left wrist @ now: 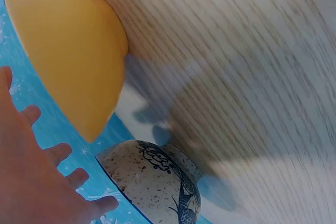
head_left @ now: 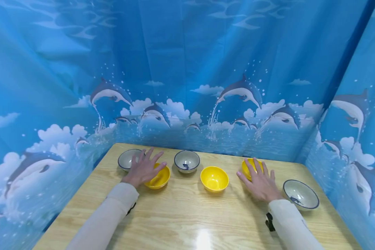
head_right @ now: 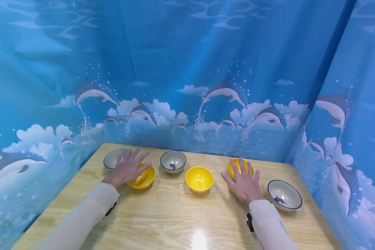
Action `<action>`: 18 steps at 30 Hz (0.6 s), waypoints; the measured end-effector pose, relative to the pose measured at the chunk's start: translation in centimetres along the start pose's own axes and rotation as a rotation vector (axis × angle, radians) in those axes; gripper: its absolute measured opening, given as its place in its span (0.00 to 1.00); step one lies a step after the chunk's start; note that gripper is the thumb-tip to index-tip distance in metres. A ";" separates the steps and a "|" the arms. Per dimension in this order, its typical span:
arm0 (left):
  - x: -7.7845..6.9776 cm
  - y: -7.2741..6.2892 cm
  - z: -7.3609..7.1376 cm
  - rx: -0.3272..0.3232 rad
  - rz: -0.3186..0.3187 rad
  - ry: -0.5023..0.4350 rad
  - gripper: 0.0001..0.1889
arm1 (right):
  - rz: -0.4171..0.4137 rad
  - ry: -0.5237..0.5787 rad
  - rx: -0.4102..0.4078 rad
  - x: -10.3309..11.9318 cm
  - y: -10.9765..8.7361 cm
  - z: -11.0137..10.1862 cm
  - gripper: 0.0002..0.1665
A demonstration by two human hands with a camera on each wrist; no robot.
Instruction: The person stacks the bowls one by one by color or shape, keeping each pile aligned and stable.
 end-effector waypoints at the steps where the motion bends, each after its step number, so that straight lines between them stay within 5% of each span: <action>1: -0.1 0.0 0.0 -0.002 0.003 0.001 0.38 | -0.008 0.001 -0.008 0.1 0.0 -0.1 0.54; 18: -2.6 0.0 -0.1 -0.030 0.074 -0.055 0.35 | -0.061 0.055 -0.057 2.4 -0.2 -0.4 0.51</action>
Point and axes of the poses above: each hand's wrist, its own y-axis towards the middle knuckle, its own z-axis out of the palm, x = y × z, the point moved 7 cm from there along y, towards the middle knuckle, and after that the axes turned 2 degrees about x, right-handed, at the moved point
